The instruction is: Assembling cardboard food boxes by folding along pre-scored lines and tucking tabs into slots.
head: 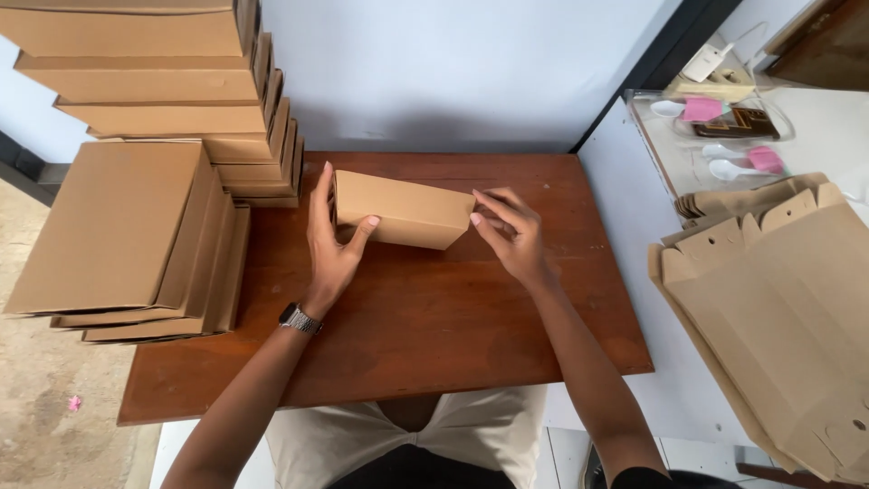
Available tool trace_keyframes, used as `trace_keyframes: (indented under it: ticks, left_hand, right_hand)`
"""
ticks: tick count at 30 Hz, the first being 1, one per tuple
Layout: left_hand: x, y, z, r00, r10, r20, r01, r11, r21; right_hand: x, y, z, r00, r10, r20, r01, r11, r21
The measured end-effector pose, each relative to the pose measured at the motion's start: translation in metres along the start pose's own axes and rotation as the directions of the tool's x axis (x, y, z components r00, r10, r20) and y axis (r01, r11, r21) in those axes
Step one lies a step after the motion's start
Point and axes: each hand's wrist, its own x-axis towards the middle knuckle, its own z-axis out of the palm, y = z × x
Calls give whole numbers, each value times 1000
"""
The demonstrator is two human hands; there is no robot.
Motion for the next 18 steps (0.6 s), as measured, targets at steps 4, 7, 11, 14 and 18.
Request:
trace_keyframes:
  ticks: [4,7,11,14,18]
  left_hand:
    - [-5,-5,6,1000,-20,-4,20,998,-63]
    - [-4,-4,5,1000,-11,-5,10,998,-69]
    - [-1,0,0,999,30,-15,-30,999,-41]
    - [0,5,-1,999,44,-20,-44,999,-31]
    - [0,2,0,999,42,-24,-43,999,-33]
  right_hand:
    - [0,5,0,998,29,-57,-30,999,-27]
    - [0,3,-2,997,40,-60,-41,999,-8]
    - [2,-5,0,1000,22,-22,-22,1000,-5]
    - [1,-3,-1,1000,26,6,-26,999,20]
    - [1,-4,-1,1000,29,5,-30,998,62]
